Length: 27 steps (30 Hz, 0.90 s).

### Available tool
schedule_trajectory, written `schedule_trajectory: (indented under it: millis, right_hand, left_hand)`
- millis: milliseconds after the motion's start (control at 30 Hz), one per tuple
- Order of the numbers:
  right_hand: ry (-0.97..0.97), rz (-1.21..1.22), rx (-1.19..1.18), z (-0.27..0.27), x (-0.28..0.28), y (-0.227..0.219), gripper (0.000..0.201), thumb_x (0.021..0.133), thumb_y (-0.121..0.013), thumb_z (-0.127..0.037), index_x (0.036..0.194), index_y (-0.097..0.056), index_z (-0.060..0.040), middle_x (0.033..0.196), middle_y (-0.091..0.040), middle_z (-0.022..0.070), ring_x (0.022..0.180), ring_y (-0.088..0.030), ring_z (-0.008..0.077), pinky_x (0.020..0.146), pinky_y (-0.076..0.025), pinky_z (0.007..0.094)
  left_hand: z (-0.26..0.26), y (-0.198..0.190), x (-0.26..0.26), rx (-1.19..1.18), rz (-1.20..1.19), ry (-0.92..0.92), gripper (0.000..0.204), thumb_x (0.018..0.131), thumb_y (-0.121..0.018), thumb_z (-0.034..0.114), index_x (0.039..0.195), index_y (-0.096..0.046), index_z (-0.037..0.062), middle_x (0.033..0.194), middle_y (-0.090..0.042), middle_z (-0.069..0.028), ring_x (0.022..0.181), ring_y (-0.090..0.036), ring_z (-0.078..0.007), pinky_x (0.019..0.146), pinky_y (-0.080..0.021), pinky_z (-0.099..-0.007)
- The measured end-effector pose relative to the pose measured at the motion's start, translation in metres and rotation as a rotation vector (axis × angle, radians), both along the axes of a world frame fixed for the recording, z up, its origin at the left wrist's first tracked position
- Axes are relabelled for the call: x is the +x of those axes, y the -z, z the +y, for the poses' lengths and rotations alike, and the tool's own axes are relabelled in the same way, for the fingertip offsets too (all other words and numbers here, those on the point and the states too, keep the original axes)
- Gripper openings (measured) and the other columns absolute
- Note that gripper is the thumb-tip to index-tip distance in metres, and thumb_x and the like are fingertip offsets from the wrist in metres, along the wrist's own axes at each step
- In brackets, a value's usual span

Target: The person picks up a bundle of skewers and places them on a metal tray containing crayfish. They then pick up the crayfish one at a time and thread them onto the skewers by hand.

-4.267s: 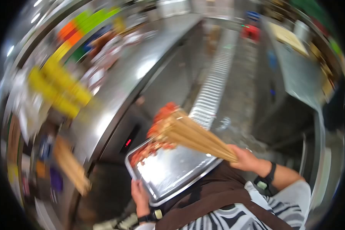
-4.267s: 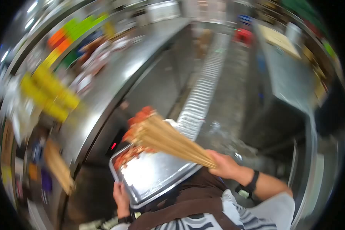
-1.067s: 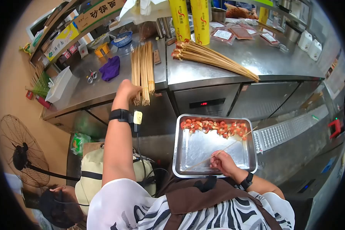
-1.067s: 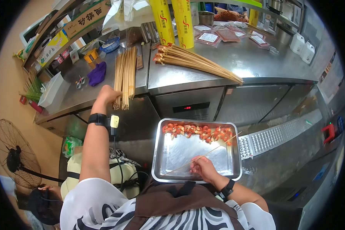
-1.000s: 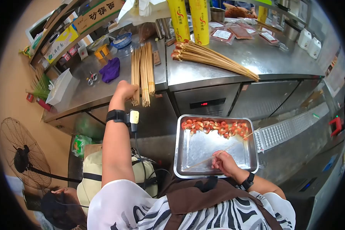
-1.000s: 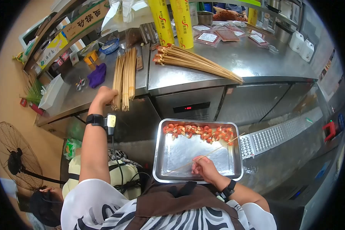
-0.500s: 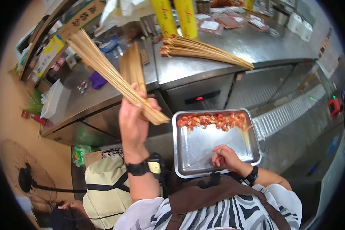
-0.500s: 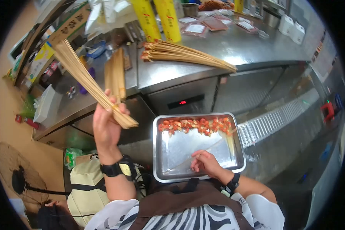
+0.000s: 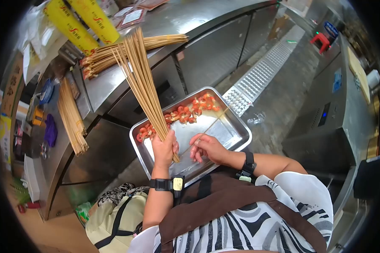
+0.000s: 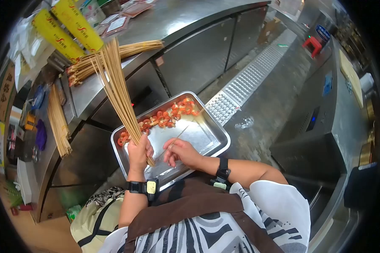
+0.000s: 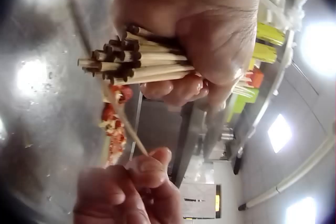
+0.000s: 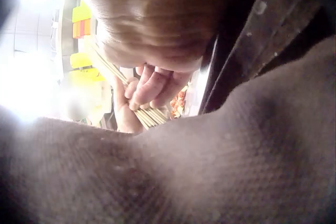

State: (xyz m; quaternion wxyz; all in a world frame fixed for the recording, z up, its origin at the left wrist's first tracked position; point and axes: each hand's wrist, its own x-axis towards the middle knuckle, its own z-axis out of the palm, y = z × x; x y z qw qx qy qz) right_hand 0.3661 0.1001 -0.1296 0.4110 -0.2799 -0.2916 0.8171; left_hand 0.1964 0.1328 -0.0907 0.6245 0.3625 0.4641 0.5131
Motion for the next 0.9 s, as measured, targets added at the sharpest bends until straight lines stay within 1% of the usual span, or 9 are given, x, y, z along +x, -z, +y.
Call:
schedule_trajectory:
  millis: [100,267,367,533,700,767,833,867,900]
  right_hand:
    - [0.112,0.030,-0.065,-0.002,0.010,0.007,0.016,0.089,-0.036,-0.008,0.099,-0.046,-0.0020,0.075,-0.059,0.0160,0.052,-0.055,0.0192,0.053,-0.047,0.0289]
    - [0.224,0.025,0.094,0.010,0.046,-0.024,0.019,0.086,-0.037,-0.008,0.098,-0.049,0.0015,0.078,-0.061,0.0203,0.065,-0.060,0.0261,0.060,-0.049,0.0337]
    - [0.197,0.012,0.226,0.011,0.067,-0.052,0.027,0.084,-0.031,-0.006,0.099,-0.049,0.0066,0.083,-0.060,0.0262,0.072,-0.061,0.0335,0.062,-0.050,0.0364]
    - [0.177,-0.023,0.396,0.010,0.087,-0.078,0.040,0.082,-0.029,-0.012,0.108,-0.050,0.0093,0.098,-0.058,0.0306,0.076,-0.061,0.0343,0.077,-0.047,0.0416]
    - [0.186,0.025,0.380,0.009,0.085,-0.091,0.043,0.086,-0.030,-0.018,0.112,-0.051,0.0079,0.106,-0.056,0.0283,0.080,-0.061,0.0304,0.081,-0.046,0.0410]
    - [0.220,0.060,0.399,0.009,0.083,-0.088,0.039,0.087,-0.032,-0.016,0.112,-0.052,0.0067,0.107,-0.056,0.0268,0.079,-0.061,0.0289,0.080,-0.047,0.0400]
    - [0.322,-0.208,0.400,0.006,0.087,-0.071,0.034,0.087,-0.041,-0.015,0.110,-0.053,0.0070,0.103,-0.058,0.0265,0.073,-0.062,0.0254,0.071,-0.050,0.0359]
    - [0.356,-0.229,0.365,0.006,0.088,-0.070,0.030,0.084,-0.049,-0.008,0.111,-0.053,0.0056,0.101,-0.060,0.0235,0.068,-0.062,0.0211,0.063,-0.051,0.0315]
    - [0.405,-0.154,0.323,0.007,0.089,-0.065,0.031,0.083,-0.050,-0.004,0.113,-0.051,0.0039,0.098,-0.061,0.0199,0.066,-0.061,0.0183,0.062,-0.051,0.0294]
  left_hand:
    - [-0.004,0.024,-0.004,-0.050,-0.045,0.078,0.010,0.088,-0.052,0.010,0.084,-0.045,0.0058,0.054,-0.040,0.0003,0.038,-0.037,-0.0087,0.035,-0.032,-0.0230]
    - [-0.004,0.022,-0.009,-0.091,-0.175,0.191,0.039,0.093,-0.037,0.043,0.090,-0.045,0.0049,0.058,-0.039,-0.0006,0.040,-0.036,-0.0089,0.038,-0.032,-0.0221]
    - [-0.005,0.022,-0.009,-0.104,-0.244,0.188,0.039,0.093,-0.038,0.043,0.091,-0.045,0.0047,0.058,-0.039,-0.0007,0.041,-0.036,-0.0088,0.039,-0.032,-0.0220]
    - [-0.005,0.016,-0.011,-0.150,-0.357,0.219,0.066,0.085,-0.020,0.067,0.092,-0.045,0.0063,0.057,-0.039,0.0000,0.039,-0.033,-0.0084,0.039,-0.031,-0.0230]
    - [-0.007,0.015,-0.015,-0.119,-0.469,0.259,0.060,0.087,-0.025,0.062,0.094,-0.044,0.0061,0.058,-0.039,0.0000,0.040,-0.034,-0.0082,0.040,-0.031,-0.0228]
    - [-0.009,0.018,-0.015,-0.104,-0.360,0.241,0.044,0.091,-0.036,0.050,0.093,-0.046,0.0071,0.058,-0.040,0.0001,0.041,-0.035,-0.0083,0.040,-0.031,-0.0231]
    - [-0.013,0.019,-0.017,-0.180,-0.309,0.199,0.024,0.092,-0.045,0.034,0.091,-0.049,0.0097,0.059,-0.041,0.0020,0.042,-0.035,-0.0081,0.041,-0.031,-0.0227]
    - [-0.020,0.001,-0.011,-0.240,-0.195,0.121,0.014,0.092,-0.046,0.025,0.087,-0.050,0.0123,0.060,-0.042,0.0045,0.046,-0.038,-0.0065,0.043,-0.032,-0.0209]
    - [-0.027,0.010,-0.009,-0.202,-0.018,-0.001,0.013,0.092,-0.046,0.022,0.096,-0.053,0.0114,0.060,-0.038,0.0076,0.050,-0.037,-0.0038,0.045,-0.031,-0.0195]
